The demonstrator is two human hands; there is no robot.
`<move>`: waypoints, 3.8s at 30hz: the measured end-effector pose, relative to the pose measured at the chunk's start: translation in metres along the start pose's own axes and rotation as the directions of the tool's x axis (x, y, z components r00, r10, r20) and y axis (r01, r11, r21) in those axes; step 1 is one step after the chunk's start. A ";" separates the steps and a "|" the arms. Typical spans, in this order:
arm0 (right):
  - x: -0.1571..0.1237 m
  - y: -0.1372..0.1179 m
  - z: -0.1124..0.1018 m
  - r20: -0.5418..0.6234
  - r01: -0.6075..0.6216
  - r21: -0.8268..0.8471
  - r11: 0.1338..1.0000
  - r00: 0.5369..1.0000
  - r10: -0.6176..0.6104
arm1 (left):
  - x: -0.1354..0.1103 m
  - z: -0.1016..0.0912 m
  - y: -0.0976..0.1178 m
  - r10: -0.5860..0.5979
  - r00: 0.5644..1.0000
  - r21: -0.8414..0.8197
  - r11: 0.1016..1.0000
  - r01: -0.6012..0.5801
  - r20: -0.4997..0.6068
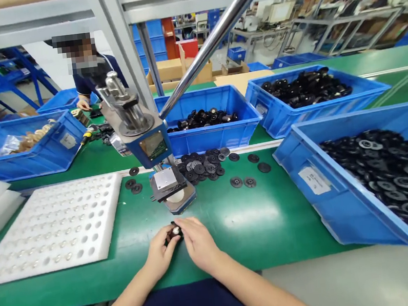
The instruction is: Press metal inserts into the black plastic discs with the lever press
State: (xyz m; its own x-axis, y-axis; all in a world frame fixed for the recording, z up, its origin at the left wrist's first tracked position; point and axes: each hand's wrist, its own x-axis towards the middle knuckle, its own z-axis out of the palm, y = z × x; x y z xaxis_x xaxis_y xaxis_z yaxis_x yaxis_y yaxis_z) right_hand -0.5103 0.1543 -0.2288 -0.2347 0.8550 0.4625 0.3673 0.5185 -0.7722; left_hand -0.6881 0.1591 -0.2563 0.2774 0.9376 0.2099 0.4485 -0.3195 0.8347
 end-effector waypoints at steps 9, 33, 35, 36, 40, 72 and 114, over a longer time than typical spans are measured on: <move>-0.003 -0.011 0.002 0.119 0.027 -0.097 0.995 0.993 -0.015 | 0.000 -0.011 -0.002 -0.093 0.994 -0.123 0.987 0.100 0.061; 0.072 0.115 -0.073 -0.262 -0.298 -0.656 0.693 0.951 0.161 | 0.020 -0.024 0.009 -0.417 0.897 -0.540 0.794 0.279 -0.149; 0.061 0.105 -0.070 -0.259 -0.287 -0.647 0.706 0.954 0.150 | 0.022 -0.027 0.016 -0.435 0.888 -0.581 0.766 0.277 -0.150; 0.052 0.099 -0.068 -0.251 -0.277 -0.641 0.716 0.957 0.145 | 0.022 -0.027 0.018 -0.444 0.885 -0.585 0.759 0.286 -0.142; 0.007 0.070 -0.055 -0.166 -0.208 -0.597 0.775 0.977 0.135 | 0.017 -0.021 0.023 -0.447 0.891 -0.520 0.781 0.347 -0.076; -0.056 0.034 -0.074 -0.193 -0.405 -0.608 0.683 0.910 0.368 | 0.004 -0.012 0.030 -0.182 0.982 -0.166 0.968 0.187 0.045; 0.001 -0.042 -0.003 0.003 0.004 -0.249 0.969 1.000 -0.004 | 0.002 -0.009 0.023 0.179 0.983 -0.120 0.976 -0.184 -0.049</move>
State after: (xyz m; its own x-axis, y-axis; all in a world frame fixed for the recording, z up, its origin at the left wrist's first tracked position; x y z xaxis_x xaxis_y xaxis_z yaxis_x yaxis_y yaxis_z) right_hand -0.5232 0.1338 -0.1945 -0.2384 0.8530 0.4642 0.5787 0.5087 -0.6374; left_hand -0.6853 0.1548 -0.2323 0.3113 0.8707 0.3808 0.2841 -0.4677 0.8370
